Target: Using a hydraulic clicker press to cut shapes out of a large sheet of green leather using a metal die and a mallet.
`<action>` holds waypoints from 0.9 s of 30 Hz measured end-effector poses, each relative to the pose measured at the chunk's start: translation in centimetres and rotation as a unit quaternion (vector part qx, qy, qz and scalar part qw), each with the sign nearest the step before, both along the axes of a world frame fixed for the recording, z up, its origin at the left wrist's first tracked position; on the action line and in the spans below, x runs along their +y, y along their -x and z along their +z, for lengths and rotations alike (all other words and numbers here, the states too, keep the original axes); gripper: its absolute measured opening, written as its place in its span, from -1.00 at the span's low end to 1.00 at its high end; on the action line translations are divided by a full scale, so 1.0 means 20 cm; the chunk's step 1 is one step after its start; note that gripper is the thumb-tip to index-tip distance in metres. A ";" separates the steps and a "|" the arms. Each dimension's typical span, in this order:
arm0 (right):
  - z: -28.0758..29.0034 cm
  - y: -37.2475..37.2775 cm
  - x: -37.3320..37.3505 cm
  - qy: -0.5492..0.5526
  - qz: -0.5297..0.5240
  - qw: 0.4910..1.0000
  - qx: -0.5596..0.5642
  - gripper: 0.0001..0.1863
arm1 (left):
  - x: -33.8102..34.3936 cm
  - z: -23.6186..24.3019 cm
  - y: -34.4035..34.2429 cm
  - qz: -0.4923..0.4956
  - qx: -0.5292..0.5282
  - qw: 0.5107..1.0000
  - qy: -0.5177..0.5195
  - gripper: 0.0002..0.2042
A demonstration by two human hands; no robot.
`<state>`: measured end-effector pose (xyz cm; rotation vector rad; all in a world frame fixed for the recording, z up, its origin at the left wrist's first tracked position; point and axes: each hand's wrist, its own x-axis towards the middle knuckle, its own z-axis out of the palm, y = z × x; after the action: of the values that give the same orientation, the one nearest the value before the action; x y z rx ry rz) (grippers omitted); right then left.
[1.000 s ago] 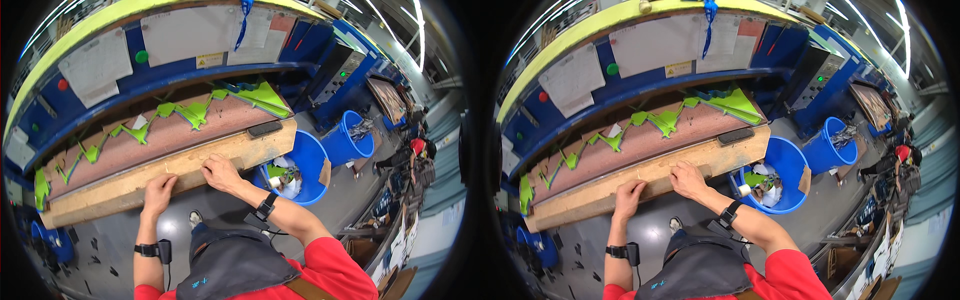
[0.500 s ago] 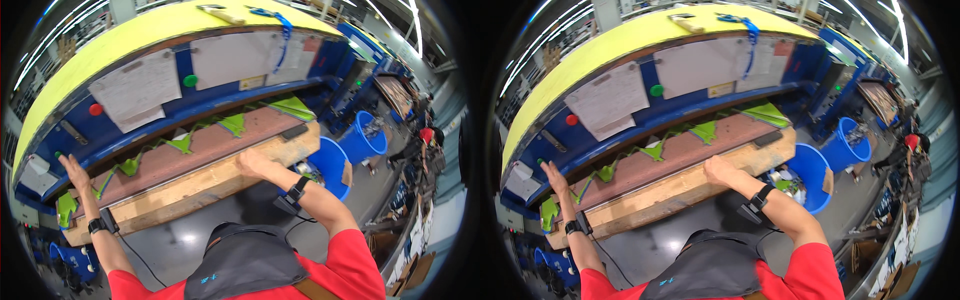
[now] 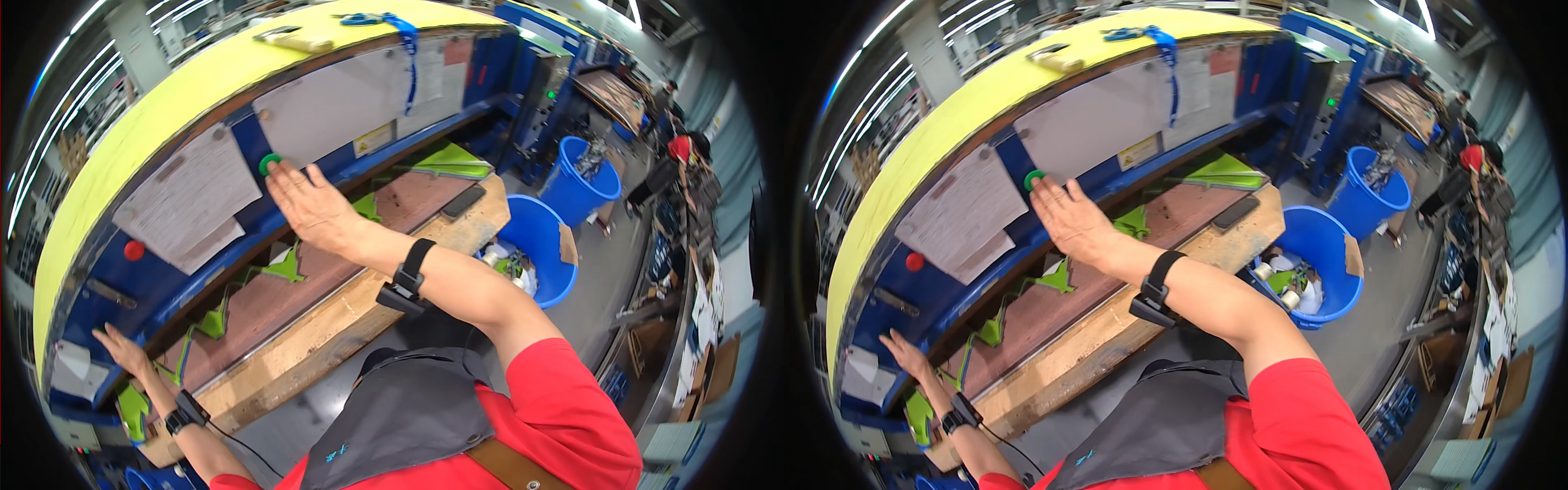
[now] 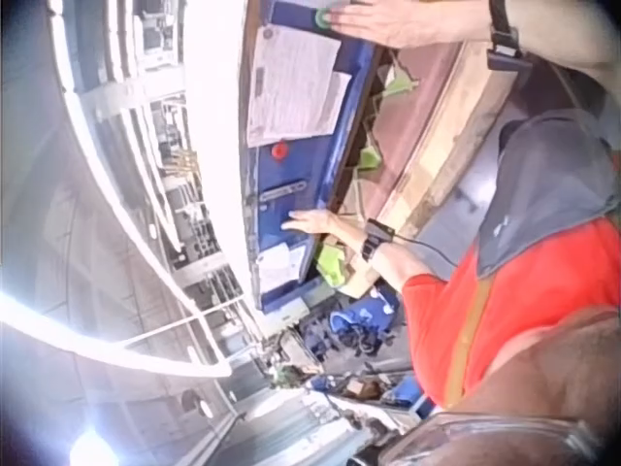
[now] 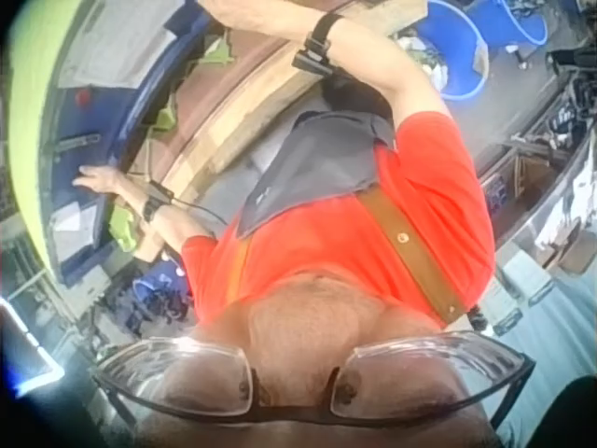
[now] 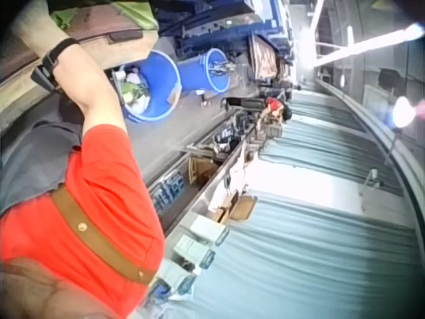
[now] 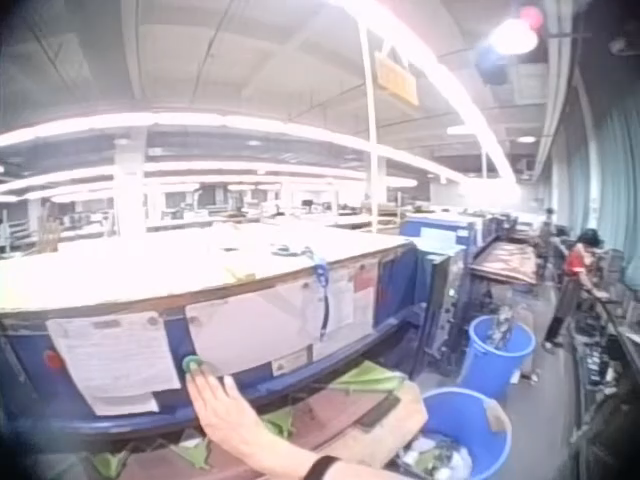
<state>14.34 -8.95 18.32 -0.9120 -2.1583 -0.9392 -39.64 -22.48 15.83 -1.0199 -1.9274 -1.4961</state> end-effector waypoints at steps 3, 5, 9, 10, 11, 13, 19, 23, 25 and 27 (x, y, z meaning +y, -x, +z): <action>-0.01 -0.02 0.02 -0.019 -0.007 1.000 0.006 -0.43 | 0.01 0.01 -0.01 -0.002 -0.002 1.000 -0.004 -0.27; -0.01 -0.04 0.02 -0.017 -0.001 1.000 0.010 -0.43 | 0.03 0.02 -0.04 -0.001 -0.009 1.000 -0.005 -0.28; -0.02 -0.04 0.02 -0.027 -0.002 1.000 0.012 -0.43 | 0.03 0.02 -0.07 0.008 -0.015 1.000 -0.015 -0.29; -0.02 -0.03 0.02 -0.031 -0.007 0.999 0.006 -0.43 | 0.03 0.02 -0.07 0.014 -0.013 0.999 -0.026 -0.29; -0.02 -0.02 0.02 -0.032 -0.012 0.999 0.010 -0.43 | 0.03 0.01 -0.07 0.021 -0.011 0.999 -0.036 -0.29; -0.02 -0.02 0.02 -0.038 -0.008 0.999 0.010 -0.42 | 0.05 0.02 -0.11 0.024 -0.013 0.999 -0.047 -0.28; -0.01 -0.02 0.02 -0.015 -0.003 1.000 0.005 -0.43 | 0.09 0.04 -0.11 0.066 -0.037 0.996 -0.056 -0.29; 0.00 -0.04 0.01 -0.026 0.011 0.999 0.033 -0.42 | 0.10 0.03 -0.13 0.070 -0.044 0.996 -0.042 -0.28; -0.02 -0.05 -0.01 -0.023 0.019 0.999 0.040 -0.42 | 0.09 0.01 -0.09 0.081 -0.019 0.995 -0.054 -0.34; -0.08 -0.08 -0.04 0.079 0.074 0.991 0.082 -0.41 | 0.08 -0.05 -0.12 0.089 0.005 0.994 -0.063 -0.39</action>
<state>15.86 -9.82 16.75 -0.8580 -2.1476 -0.6060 -37.33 -20.83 14.89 -0.7780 -1.8396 -1.4876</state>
